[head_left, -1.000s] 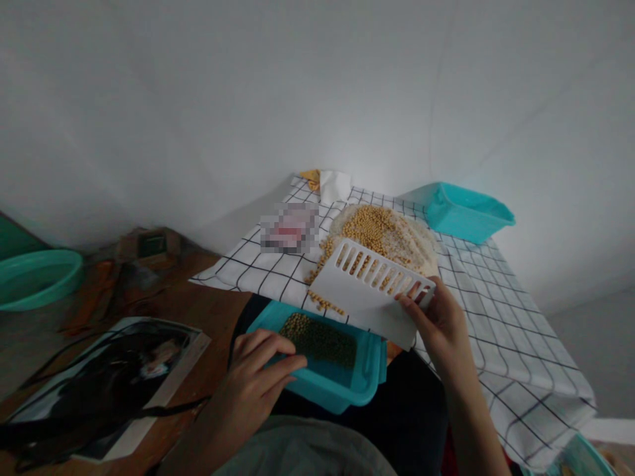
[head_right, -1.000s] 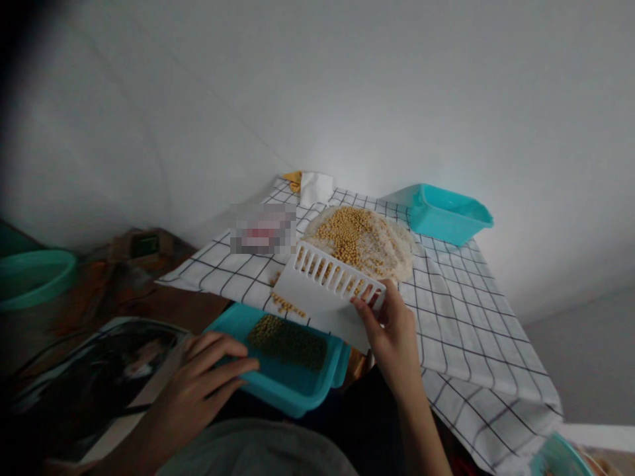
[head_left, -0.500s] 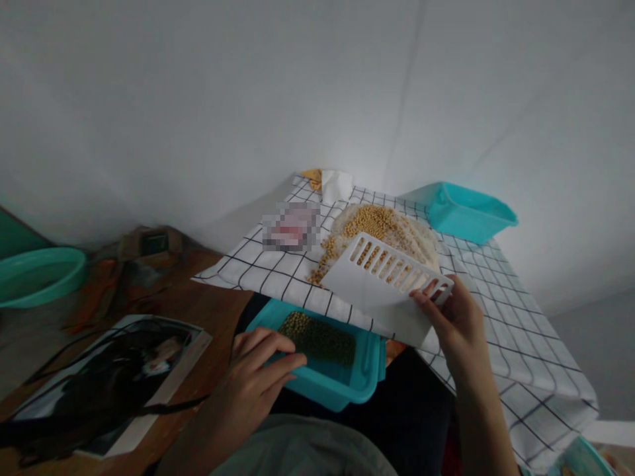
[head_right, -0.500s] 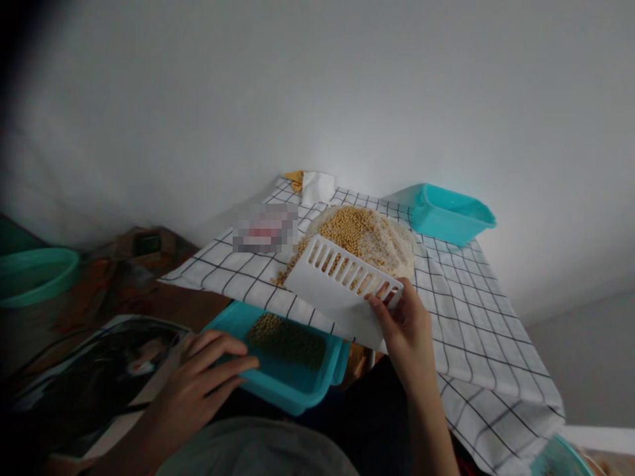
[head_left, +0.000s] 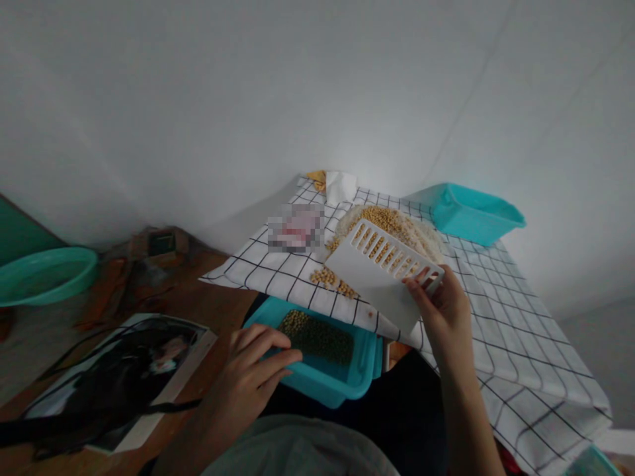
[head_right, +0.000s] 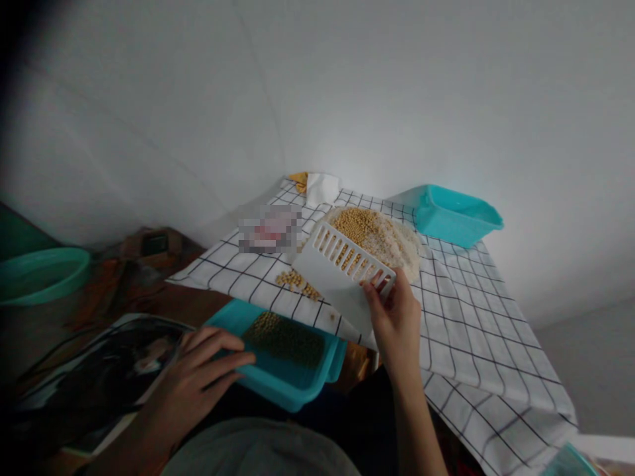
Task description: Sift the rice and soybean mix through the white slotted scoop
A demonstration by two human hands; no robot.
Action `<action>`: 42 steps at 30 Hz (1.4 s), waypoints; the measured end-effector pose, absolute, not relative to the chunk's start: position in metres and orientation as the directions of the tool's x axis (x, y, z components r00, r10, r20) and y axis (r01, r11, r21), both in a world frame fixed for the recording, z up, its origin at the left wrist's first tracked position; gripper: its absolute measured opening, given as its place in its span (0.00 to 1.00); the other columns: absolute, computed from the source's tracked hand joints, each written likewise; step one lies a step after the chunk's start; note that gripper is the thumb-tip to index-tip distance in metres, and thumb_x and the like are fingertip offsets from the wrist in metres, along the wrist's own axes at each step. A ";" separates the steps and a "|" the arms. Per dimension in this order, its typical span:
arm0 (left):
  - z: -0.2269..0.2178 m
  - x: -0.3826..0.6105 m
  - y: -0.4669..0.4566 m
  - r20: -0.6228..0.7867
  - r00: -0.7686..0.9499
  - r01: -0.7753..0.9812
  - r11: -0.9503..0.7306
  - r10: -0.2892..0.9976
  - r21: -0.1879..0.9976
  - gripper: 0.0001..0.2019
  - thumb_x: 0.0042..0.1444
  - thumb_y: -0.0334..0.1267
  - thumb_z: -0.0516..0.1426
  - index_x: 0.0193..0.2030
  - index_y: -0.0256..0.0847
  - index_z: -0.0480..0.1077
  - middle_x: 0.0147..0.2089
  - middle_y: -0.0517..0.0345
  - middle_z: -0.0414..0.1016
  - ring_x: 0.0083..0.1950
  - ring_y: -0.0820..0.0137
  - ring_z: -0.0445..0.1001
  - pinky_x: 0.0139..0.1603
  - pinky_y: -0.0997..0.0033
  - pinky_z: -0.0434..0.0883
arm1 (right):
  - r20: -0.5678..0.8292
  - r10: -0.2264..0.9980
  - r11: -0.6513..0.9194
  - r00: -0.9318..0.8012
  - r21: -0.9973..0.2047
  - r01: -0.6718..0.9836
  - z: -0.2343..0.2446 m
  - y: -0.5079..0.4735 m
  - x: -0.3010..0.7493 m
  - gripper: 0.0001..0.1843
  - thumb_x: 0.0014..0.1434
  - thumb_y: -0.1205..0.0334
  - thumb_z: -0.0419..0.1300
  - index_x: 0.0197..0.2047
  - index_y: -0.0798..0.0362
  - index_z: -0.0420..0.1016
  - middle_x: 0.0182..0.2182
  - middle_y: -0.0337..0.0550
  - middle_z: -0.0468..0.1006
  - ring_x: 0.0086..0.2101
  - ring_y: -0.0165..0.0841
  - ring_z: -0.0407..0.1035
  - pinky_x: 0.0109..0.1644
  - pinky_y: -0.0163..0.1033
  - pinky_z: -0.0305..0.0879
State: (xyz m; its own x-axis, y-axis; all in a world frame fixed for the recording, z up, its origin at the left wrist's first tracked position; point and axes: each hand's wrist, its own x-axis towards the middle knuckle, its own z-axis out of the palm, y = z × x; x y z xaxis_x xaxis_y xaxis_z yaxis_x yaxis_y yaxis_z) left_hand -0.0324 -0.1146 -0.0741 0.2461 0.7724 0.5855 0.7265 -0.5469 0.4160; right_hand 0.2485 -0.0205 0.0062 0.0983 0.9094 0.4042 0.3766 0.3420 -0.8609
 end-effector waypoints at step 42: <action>-0.071 -0.028 -0.116 0.576 0.233 0.739 -0.528 0.784 0.419 0.14 0.65 0.28 0.52 0.41 0.47 0.78 0.38 0.59 0.75 0.43 0.66 0.69 0.46 0.63 0.61 | 0.392 0.913 0.295 0.116 -0.829 0.475 0.001 -0.018 0.259 0.11 0.58 0.53 0.63 0.41 0.49 0.69 0.32 0.39 0.76 0.28 0.33 0.69 0.29 0.36 0.62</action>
State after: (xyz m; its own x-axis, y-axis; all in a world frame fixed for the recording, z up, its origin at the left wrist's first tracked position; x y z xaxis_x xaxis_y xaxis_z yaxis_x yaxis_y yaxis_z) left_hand -0.0281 -0.1155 -0.0708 0.2330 0.7836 0.5760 0.7391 -0.5276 0.4187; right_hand 0.2588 -0.0180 0.0008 0.1159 0.9127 0.3918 0.4754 0.2953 -0.8287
